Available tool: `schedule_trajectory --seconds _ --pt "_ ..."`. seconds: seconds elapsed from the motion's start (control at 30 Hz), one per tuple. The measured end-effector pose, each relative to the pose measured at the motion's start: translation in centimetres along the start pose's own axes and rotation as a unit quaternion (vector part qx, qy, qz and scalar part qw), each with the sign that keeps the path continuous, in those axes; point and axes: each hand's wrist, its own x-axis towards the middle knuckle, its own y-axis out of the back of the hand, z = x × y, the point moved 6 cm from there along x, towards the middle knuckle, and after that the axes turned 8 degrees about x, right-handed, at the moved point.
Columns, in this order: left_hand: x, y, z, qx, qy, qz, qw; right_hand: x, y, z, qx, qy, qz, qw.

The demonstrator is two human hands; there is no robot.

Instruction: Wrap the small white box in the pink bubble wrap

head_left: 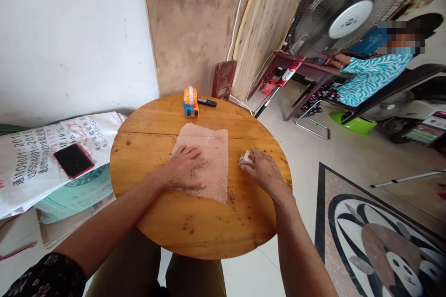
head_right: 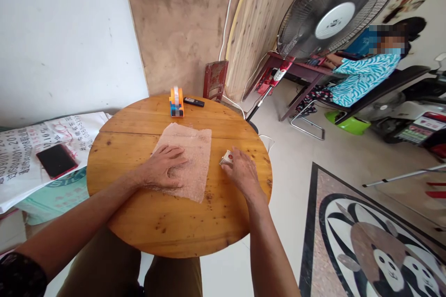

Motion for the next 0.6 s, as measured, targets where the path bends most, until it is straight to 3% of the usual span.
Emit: schedule_trajectory --seconds 0.17,0.23,0.3,0.37,0.47,0.53,0.6 --pt "0.0 -0.2 -0.1 -0.004 0.002 -0.005 1.000 -0.6 0.8 0.9 0.133 -0.052 0.036 0.989" --pt "0.0 -0.4 -0.2 -0.006 0.000 -0.009 1.000 -0.8 1.1 -0.9 0.263 -0.033 0.035 0.963" --pt "-0.1 -0.5 -0.3 -0.007 -0.001 -0.010 1.000 -0.7 1.0 -4.0 0.407 0.023 0.006 0.913" --pt "-0.1 -0.5 -0.3 -0.011 -0.001 -0.006 1.000 -0.2 -0.1 -7.2 0.494 0.061 -0.042 0.866" --pt "-0.1 -0.2 -0.1 -0.024 -0.010 0.005 1.000 1.1 -2.9 -10.2 0.547 0.076 -0.099 0.828" --pt "0.0 0.2 0.1 -0.038 -0.018 0.006 0.999 2.1 -5.0 -10.4 0.576 0.060 -0.108 0.808" --pt "0.1 0.5 0.0 -0.059 -0.012 0.005 0.998 2.9 -6.5 -9.5 0.583 0.045 -0.085 0.807"
